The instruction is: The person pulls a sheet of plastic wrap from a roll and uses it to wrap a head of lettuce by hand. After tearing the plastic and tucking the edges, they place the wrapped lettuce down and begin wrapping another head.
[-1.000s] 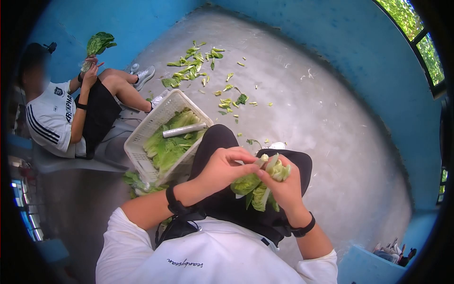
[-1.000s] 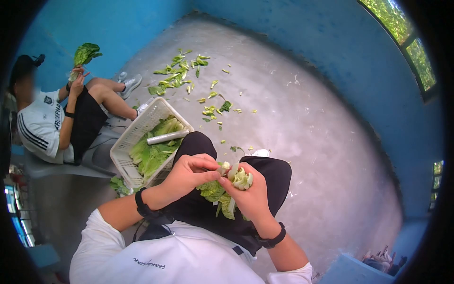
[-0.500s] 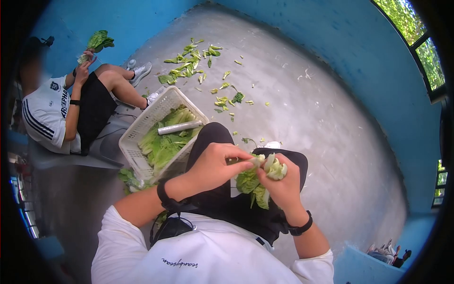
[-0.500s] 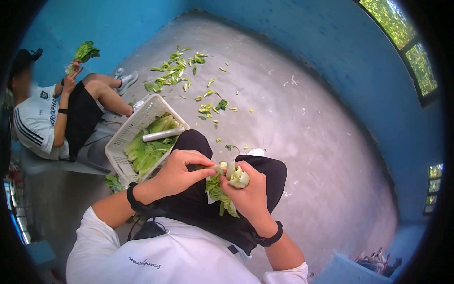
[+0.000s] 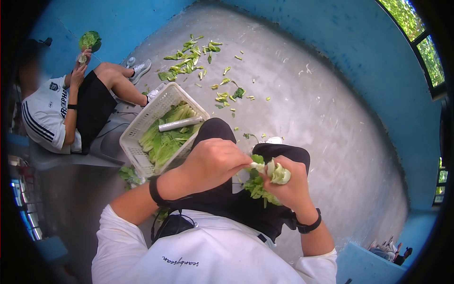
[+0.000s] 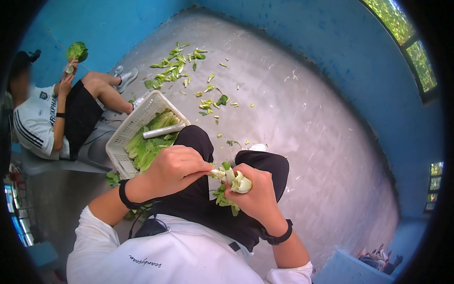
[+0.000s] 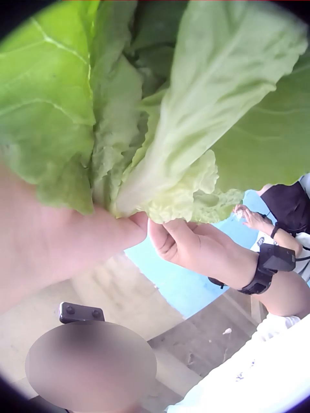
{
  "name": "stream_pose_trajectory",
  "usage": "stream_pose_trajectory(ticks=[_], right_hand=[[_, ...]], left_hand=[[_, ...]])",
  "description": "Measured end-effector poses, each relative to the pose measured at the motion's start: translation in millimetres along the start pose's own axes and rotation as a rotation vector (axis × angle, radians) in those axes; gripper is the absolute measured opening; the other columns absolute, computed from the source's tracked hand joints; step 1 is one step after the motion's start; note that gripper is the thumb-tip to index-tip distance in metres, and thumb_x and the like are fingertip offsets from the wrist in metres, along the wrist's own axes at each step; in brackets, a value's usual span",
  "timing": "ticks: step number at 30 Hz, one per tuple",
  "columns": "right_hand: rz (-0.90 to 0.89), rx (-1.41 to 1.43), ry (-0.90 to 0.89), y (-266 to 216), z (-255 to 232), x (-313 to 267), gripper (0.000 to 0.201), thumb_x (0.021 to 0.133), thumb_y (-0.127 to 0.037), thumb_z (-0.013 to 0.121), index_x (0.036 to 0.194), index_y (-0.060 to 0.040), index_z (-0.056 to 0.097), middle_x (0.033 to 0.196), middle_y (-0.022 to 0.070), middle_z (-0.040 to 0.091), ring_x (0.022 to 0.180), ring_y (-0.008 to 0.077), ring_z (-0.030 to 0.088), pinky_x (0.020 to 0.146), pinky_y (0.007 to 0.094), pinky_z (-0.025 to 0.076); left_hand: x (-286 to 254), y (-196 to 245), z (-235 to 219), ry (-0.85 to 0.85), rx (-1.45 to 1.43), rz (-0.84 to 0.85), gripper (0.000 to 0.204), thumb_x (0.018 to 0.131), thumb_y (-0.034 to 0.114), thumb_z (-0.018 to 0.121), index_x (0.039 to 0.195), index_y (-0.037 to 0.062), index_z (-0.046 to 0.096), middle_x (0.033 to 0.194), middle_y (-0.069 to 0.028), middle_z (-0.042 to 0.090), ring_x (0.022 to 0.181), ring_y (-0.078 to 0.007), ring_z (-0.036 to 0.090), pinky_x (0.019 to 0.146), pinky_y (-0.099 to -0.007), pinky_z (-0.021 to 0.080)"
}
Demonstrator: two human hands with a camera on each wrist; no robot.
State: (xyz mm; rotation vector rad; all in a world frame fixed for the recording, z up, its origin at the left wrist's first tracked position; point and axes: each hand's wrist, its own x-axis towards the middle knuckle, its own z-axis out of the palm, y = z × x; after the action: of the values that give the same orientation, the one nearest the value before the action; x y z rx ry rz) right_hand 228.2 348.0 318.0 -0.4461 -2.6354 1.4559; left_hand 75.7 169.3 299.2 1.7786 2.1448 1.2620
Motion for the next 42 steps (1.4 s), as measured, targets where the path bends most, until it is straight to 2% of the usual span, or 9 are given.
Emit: stream_pose_trajectory(ticks=[3,13,16,19,22,26,29,33,42], right_hand=[[-0.023,0.047,-0.018,1,-4,-1,0.018,0.066,0.001,0.076,0.08,-0.0015,0.065,0.067,0.0109,0.062,0.056,0.0218,0.056,0.059,0.0299,0.047],[0.008,0.1,-0.161,-1,-17,-5,0.021,0.068,-0.004,0.078,0.084,-0.0012,0.065,0.071,0.0109,0.066,0.061,0.0211,0.065,0.062,0.0289,0.05],[0.033,0.125,-0.194,3,-24,-8,0.019,0.069,-0.001,0.076,0.084,-0.0009,0.064,0.07,0.0094,0.065,0.065,0.0171,0.066,0.064,0.0284,0.051],[0.142,0.286,-0.178,18,-34,-14,0.016,0.072,0.002,0.074,0.082,-0.0012,0.061,0.072,0.0066,0.065,0.07,0.0131,0.068,0.067,0.0273,0.052],[0.199,0.493,-0.138,22,-34,-15,0.016,0.076,0.006,0.069,0.083,-0.0023,0.058,0.083,0.0037,0.065,0.079,0.0118,0.068,0.073,0.0266,0.054],[0.123,0.542,-0.101,21,-26,-7,0.018,0.078,0.008,0.069,0.087,-0.0027,0.058,0.086,0.0034,0.065,0.084,0.0119,0.068,0.077,0.0269,0.054],[0.091,0.584,-0.09,21,-19,-5,0.019,0.079,0.008,0.069,0.089,-0.0032,0.058,0.087,0.0029,0.065,0.086,0.0114,0.068,0.078,0.0263,0.054],[0.117,0.608,-0.114,18,-17,-4,0.019,0.08,0.007,0.07,0.089,-0.0036,0.059,0.087,0.0027,0.065,0.088,0.0115,0.069,0.077,0.0257,0.053],[0.159,0.61,-0.122,20,-12,-13,0.017,0.081,0.005,0.071,0.09,-0.0035,0.059,0.088,0.0019,0.065,0.089,0.0115,0.069,0.076,0.0256,0.052]], left_hand=[[0,0,-3,-0.027,0.007,0.021,0.012,0.078,0.01,0.08,0.089,0.0085,0.075,0.077,-0.0064,0.069,0.075,-0.0239,0.069,0.064,-0.0364,0.054],[-3,0,-7,-0.149,-0.227,-0.111,0.012,0.079,0.003,0.078,0.091,0.0036,0.075,0.081,-0.0109,0.071,0.075,-0.0276,0.069,0.066,-0.0353,0.054],[-2,-6,-13,-0.057,-0.274,-0.229,0.01,0.081,0.002,0.076,0.091,0.0011,0.074,0.082,-0.0121,0.072,0.076,-0.0244,0.071,0.068,-0.0324,0.054],[-8,-20,-25,-0.031,-0.583,-0.554,0.01,0.094,0.006,0.067,0.1,-0.0003,0.071,0.091,-0.008,0.073,0.083,-0.0135,0.069,0.078,-0.0292,0.055],[-12,-21,-21,-0.065,-1.013,-0.66,0.014,0.099,0.009,0.063,0.108,-0.001,0.066,0.102,-0.0036,0.07,0.095,-0.0101,0.066,0.087,-0.028,0.053],[-11,-19,0,-0.156,-1.218,-0.642,0.011,0.099,0.009,0.063,0.106,0.0005,0.065,0.108,-0.0035,0.066,0.101,-0.0114,0.062,0.093,-0.0282,0.049],[-8,-13,11,-0.078,-0.831,-0.413,0.006,0.094,0.01,0.069,0.099,0.0063,0.067,0.112,-0.0068,0.063,0.103,-0.0149,0.062,0.097,-0.0309,0.048],[-1,-6,16,-0.04,-1.282,-0.569,0.006,0.09,0.006,0.07,0.091,0.0078,0.064,0.117,-0.0112,0.066,0.105,-0.0199,0.064,0.099,-0.0362,0.046],[-10,-7,26,-0.046,-1.386,-0.651,0.017,0.1,0.013,0.054,0.105,0.0002,0.065,0.107,-0.0129,0.072,0.102,-0.0207,0.068,0.098,-0.0337,0.05]])
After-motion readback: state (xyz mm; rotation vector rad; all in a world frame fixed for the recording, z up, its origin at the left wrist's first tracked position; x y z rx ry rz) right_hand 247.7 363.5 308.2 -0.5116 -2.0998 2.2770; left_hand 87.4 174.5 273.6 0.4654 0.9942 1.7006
